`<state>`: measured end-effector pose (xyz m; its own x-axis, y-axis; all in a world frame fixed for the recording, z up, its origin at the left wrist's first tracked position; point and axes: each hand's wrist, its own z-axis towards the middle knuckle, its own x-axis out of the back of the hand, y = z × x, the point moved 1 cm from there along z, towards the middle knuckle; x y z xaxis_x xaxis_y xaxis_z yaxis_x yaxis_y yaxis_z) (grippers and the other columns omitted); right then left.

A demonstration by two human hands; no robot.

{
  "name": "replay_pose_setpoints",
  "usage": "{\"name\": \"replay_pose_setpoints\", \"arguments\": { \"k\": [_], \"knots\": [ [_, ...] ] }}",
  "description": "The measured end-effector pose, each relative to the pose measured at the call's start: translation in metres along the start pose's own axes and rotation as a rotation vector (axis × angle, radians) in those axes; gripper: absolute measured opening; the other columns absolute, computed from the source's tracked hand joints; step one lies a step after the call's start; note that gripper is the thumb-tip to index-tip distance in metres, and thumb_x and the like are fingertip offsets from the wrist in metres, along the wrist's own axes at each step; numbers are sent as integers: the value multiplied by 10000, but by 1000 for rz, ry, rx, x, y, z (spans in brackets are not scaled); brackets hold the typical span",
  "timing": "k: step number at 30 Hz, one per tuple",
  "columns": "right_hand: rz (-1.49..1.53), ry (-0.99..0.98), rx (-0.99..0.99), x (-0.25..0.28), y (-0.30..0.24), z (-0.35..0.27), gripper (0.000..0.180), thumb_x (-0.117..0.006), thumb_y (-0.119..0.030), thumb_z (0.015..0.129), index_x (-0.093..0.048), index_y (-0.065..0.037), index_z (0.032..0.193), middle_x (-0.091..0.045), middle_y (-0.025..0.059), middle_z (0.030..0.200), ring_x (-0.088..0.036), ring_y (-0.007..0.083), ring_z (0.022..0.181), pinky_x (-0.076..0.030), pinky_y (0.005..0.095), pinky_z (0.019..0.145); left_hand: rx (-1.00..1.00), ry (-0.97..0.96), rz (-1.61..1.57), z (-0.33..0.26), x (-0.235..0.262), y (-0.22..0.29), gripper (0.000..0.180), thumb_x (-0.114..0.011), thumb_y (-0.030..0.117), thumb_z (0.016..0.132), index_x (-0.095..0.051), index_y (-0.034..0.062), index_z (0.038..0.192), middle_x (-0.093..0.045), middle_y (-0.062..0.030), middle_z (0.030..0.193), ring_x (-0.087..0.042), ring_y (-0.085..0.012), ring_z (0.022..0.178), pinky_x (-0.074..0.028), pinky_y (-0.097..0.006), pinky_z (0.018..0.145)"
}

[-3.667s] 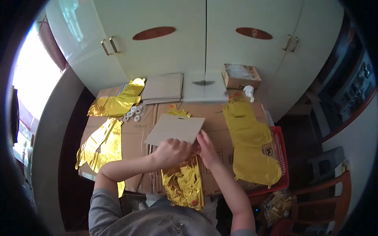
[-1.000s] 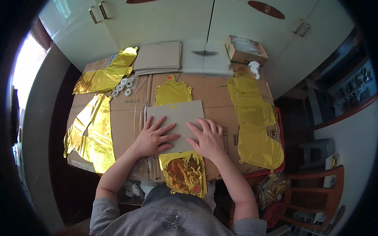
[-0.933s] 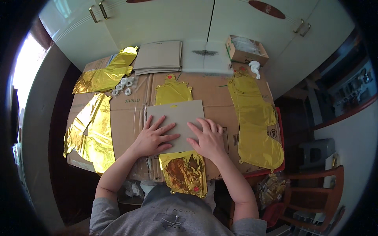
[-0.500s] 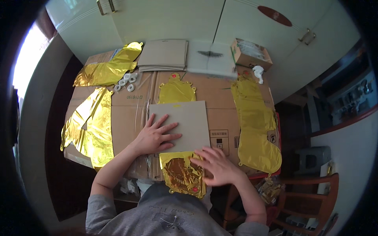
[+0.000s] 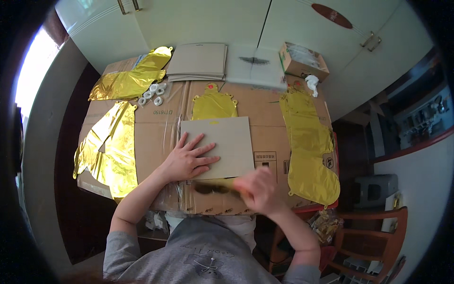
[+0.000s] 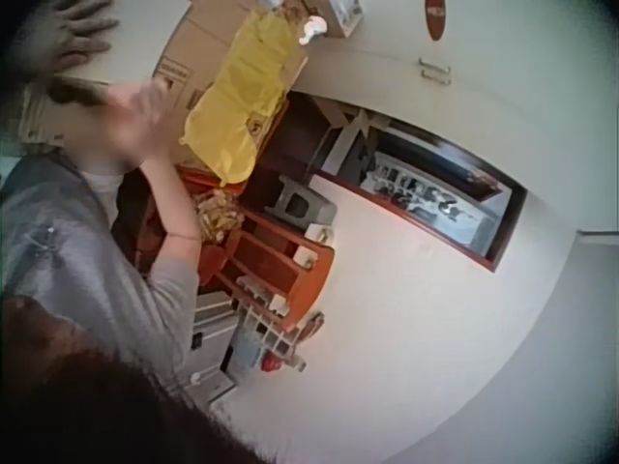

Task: Folding gold-colored metallic packaging film on a cardboard work surface.

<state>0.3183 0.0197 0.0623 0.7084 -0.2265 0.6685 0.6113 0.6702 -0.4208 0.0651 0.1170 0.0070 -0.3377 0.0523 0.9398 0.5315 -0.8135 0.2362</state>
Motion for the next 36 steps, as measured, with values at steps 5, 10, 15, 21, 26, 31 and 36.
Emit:
{"name": "replay_pose_setpoints", "arguments": {
  "k": [5,10,15,21,26,31,36],
  "knots": [
    [235,-95,-508,-31,62,51,241,-685,-210,887,-590,11,889,-600,150,768,-601,329,676,-471,407,607,-54,-148,158,-8,-14,-21,222,-607,277,758,-740,100,772,-682,-59,887,-505,-300,1203,-149,-606,1176],
    [197,-84,-455,-59,94,48,238,-663,-228,898,-629,-7,982,-638,151,856,-641,306,724,-497,388,647,-6,-261,107,-1,0,-14,225,-604,252,723,-680,67,619,-635,-66,721,-548,-268,1103,-165,-592,1179],
    [177,-127,-481,-61,95,47,271,-668,-239,892,-625,0,1010,-632,155,872,-631,321,764,-505,403,691,-22,-170,64,-3,0,-15,210,-599,229,714,-671,52,626,-625,-75,761,-563,-270,1054,-153,-588,1187],
    [15,-121,-332,-74,104,39,274,-676,-245,879,-598,-2,978,-621,142,920,-601,333,939,-490,419,805,50,-287,6,2,4,-13,199,-612,215,758,-697,35,749,-656,-91,904,-543,-259,1166,-168,-563,1190],
    [-89,-119,-194,-81,104,38,286,-675,-249,879,-601,-21,1034,-586,140,1164,-534,316,1194,-452,425,942,3,-35,-117,-4,1,-14,159,-573,103,708,-674,1,776,-654,-121,935,-572,-294,1111,-185,-548,1195],
    [-195,-150,-213,-83,105,37,386,-679,-275,876,-574,-27,1153,-544,132,1324,-501,302,1266,-420,468,985,277,255,255,-13,23,12,209,-594,104,735,-669,2,901,-656,-143,1040,-622,-304,1072,-341,-516,1117],
    [-156,-194,-259,-82,110,40,554,-710,-318,852,-503,-43,1285,-573,145,1290,-516,309,1240,-412,449,999,185,-70,-245,-12,39,103,403,-649,222,819,-629,-19,1141,-593,-178,1268,-588,-327,1185,-433,-464,1036]
  ]
}}
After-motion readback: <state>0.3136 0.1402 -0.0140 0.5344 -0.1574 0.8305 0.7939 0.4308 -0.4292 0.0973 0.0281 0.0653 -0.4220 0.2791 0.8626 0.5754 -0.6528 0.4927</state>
